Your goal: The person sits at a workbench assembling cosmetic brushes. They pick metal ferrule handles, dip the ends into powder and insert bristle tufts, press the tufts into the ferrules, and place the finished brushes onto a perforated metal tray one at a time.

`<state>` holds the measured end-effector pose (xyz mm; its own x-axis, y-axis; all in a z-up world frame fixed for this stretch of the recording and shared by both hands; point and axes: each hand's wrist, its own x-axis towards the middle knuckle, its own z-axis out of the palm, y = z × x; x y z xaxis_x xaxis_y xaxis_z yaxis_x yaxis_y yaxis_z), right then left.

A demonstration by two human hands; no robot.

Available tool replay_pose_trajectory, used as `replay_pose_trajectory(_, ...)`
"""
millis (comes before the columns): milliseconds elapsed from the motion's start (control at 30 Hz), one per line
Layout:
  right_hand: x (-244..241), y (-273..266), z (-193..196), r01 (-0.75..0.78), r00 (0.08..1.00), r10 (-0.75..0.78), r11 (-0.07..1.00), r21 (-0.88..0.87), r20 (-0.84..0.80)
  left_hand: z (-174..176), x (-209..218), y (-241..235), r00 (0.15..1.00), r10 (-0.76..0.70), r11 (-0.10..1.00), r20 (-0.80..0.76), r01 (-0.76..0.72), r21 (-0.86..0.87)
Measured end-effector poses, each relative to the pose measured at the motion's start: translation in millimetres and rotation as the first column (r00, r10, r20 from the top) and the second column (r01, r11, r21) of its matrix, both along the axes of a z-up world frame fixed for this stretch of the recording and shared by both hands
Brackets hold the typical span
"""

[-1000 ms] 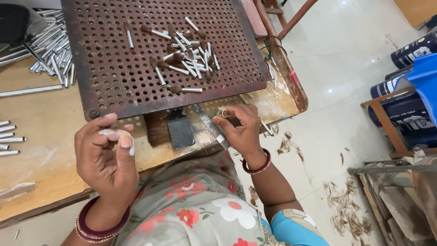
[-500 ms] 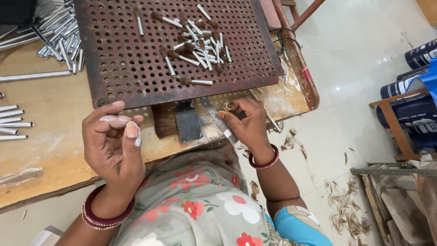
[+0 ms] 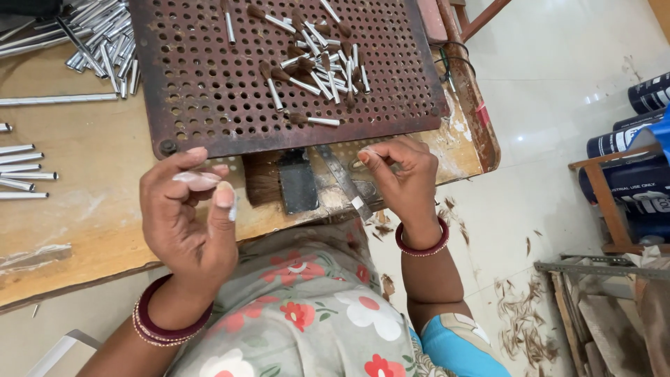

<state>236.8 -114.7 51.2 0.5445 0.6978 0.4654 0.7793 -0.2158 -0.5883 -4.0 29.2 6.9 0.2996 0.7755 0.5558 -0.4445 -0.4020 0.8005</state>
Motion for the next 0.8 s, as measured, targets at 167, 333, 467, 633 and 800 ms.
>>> replay_pose_trajectory(167, -8, -9, -34, -0.03, 0.94, 0.195, 0.863, 0.505, -0.278, 40, 20, -18, 0.979, 0.085, 0.971, -0.186, -0.04, 0.235)
replay_pose_trajectory(333, -44, -14, -48, 0.06, 0.754, 0.475, 0.636, 0.769, -0.453, 50, 42, -43, 0.959, -0.173, 0.971, -0.223, 0.205, 0.126)
replay_pose_trajectory(467, -58, -14, -51, -0.044, 0.834, 0.449, 0.634, 0.772, -0.321, 43, 54, -57, 0.913, -0.357, 0.934, -0.199, 0.351, -0.062)
replay_pose_trajectory(633, -67, -12, -46, -0.105, 0.899, 0.378, 0.676, 0.73, -0.22, 36, 58, -64, 0.896, -0.375, 0.927, -0.238, 0.37, -0.066)
replay_pose_trajectory(800, -64, -22, -25, -0.258, 0.871, 0.426, 0.82, 0.51, -0.244, 47, 53, -61, 0.942, -0.286, 0.951, -0.175, 0.302, 0.071)
